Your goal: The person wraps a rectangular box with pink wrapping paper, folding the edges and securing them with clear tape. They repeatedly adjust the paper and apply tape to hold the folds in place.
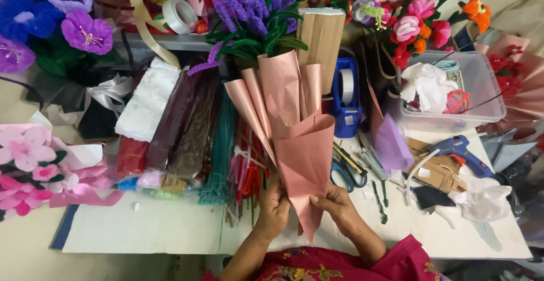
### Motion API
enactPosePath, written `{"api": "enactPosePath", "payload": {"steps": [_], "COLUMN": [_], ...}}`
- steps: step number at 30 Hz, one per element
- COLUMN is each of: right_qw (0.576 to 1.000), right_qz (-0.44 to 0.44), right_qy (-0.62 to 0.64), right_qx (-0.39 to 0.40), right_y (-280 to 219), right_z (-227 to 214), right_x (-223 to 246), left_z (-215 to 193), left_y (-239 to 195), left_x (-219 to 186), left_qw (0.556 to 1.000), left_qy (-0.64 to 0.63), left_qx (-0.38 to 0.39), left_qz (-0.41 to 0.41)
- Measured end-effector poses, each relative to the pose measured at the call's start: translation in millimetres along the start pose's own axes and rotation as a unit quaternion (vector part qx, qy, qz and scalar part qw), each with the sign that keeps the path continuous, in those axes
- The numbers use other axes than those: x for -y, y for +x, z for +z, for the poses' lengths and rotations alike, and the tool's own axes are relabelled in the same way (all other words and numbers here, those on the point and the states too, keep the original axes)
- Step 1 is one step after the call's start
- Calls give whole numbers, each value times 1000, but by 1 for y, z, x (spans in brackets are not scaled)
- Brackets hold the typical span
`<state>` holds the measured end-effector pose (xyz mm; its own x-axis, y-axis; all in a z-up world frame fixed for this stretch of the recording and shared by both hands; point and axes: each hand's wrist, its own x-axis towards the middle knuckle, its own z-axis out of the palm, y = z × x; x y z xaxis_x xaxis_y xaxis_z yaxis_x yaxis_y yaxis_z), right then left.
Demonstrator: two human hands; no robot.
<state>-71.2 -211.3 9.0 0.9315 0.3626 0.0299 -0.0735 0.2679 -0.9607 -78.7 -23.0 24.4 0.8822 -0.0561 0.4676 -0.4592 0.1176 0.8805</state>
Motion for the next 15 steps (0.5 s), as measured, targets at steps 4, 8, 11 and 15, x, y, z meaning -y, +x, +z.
{"api": "enactPosePath", "payload": {"steps": [4,8,11,15], "right_qw": [1000,1000,1000,997], "right_qz": [-3,-8,-7,-39], "right_qy": [2,-6,-10,44], "right_qx": [-22,-27,-26,-50], "right_y": [1,1,0,5], "right_z": [-9,-7,-6,-30], "right_x": [-13,-8,-6,-52], "left_z": [1,2,3,3], "left_y": [-4,-5,-5,-2], "left_x": [4,6,7,16], "left_qw": [1000,999,999,998], "left_qy": [21,-21,-32,-55], "left_qx": [5,21,20,24], "left_qz": [-10,-29,-25,18]}}
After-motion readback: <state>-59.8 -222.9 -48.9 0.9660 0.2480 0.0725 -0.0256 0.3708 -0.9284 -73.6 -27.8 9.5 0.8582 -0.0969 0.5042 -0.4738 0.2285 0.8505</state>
